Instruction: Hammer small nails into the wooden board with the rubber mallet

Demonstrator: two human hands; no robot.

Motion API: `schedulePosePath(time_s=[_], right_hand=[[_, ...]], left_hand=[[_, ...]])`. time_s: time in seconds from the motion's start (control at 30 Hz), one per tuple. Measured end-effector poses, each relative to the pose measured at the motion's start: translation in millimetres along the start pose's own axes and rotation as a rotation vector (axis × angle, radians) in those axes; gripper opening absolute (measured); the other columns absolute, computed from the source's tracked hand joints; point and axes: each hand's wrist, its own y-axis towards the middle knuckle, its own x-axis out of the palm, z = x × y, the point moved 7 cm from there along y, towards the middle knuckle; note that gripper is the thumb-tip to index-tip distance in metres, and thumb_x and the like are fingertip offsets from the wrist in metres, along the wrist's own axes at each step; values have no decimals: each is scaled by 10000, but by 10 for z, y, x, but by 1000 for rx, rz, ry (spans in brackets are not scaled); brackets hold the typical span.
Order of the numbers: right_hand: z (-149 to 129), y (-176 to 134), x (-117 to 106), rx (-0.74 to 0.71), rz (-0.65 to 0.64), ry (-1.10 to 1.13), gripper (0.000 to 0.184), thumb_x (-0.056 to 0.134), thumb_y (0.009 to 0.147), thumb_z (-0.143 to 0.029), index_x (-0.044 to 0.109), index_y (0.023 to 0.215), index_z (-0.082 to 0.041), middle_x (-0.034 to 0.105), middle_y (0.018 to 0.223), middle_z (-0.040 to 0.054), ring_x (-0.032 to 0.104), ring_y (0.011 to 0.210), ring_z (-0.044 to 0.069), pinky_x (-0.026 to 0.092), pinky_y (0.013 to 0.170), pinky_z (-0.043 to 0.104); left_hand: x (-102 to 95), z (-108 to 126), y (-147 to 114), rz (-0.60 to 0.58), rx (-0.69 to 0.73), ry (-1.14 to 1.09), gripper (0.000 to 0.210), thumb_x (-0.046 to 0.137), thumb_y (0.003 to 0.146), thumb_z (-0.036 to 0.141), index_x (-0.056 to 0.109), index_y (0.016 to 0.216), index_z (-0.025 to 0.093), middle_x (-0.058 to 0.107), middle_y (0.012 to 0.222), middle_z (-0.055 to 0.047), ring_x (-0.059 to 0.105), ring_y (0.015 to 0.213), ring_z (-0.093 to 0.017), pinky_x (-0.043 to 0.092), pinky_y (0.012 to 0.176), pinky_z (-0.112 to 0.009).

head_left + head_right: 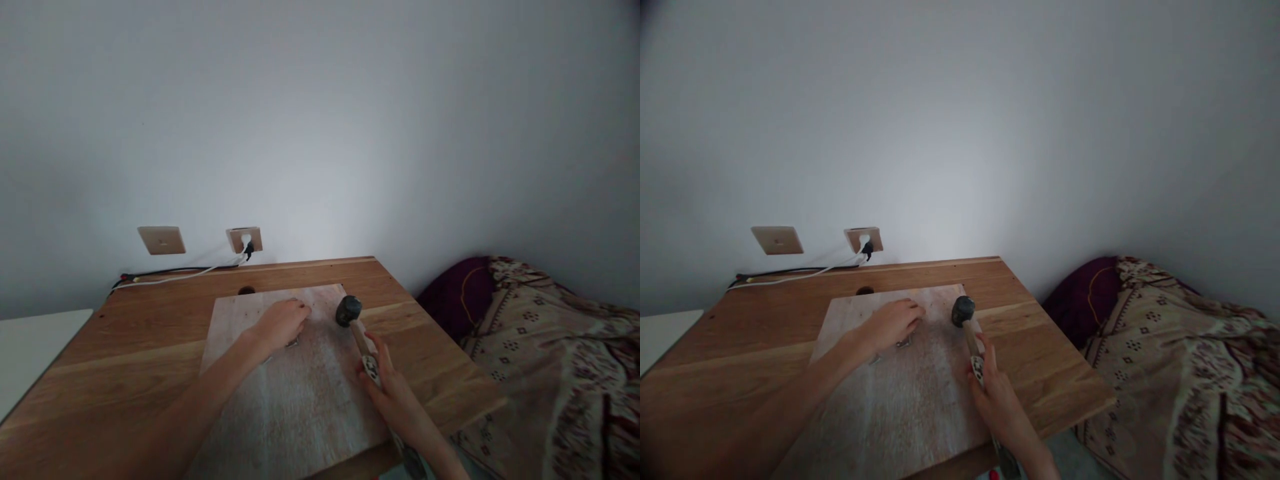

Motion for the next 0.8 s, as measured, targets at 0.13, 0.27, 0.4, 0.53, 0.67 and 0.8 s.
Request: schedulePosePath(time_s=[0.13, 0.27, 0.4, 0.53, 0.67, 0.8], right_hand=[[138, 4, -7, 65, 8, -45, 769, 466, 931, -440, 316, 1610, -111, 579, 1498, 215, 539, 1427, 321, 470, 1130, 469], [224, -17, -56, 153, 24, -39, 653, 539, 906, -472, 583, 1474, -152, 736, 1272, 174, 669, 1253, 357, 542, 1026, 458], [289, -39, -67, 240, 56, 5, 647, 600, 880, -501, 641, 1418, -143, 784, 953, 115, 750, 956, 344, 589, 751, 377], [308, -56, 11, 284, 13, 112, 658, 574, 893, -531, 642, 1382, -95, 735, 758, 68, 704, 677, 274, 525, 572, 313], [323, -76, 35, 313, 18, 151, 635, 568, 894, -537, 648, 1354, -106, 654, 639, 20, 626, 529, 214, 474, 486, 280], [363, -86, 67, 377, -23, 171, 772, 574, 877, -568, 526, 1474, -82, 534, 534, -51, 530, 407, 174, 388, 389, 247]], left_hand=[[214, 96, 138, -127, 144, 252, 234, 528, 899, 36, 709, 927, 183, 723, 915, -100, 686, 941, -265, 530, 881, -371], [266, 115, 276, -159, 218, 277, 181, 593, 881, 42, 717, 919, 168, 732, 954, -104, 690, 963, -261, 527, 871, -355], [219, -27, 586, -63, 140, -20, 137, 613, 934, 135, 739, 971, 176, 750, 1009, -78, 699, 930, -218, 516, 840, -306], [335, -264, 862, 6, 2, -226, 133, 637, 926, 138, 754, 984, 161, 770, 939, -57, 702, 836, -184, 512, 808, -276], [477, -368, 912, 34, -12, -278, 157, 667, 899, 146, 768, 1016, 166, 785, 961, -61, 711, 865, -191, 524, 841, -289], [498, -377, 862, 44, 5, -309, 198, 676, 864, 122, 773, 1029, 174, 787, 979, -51, 712, 869, -184, 529, 840, -280]])
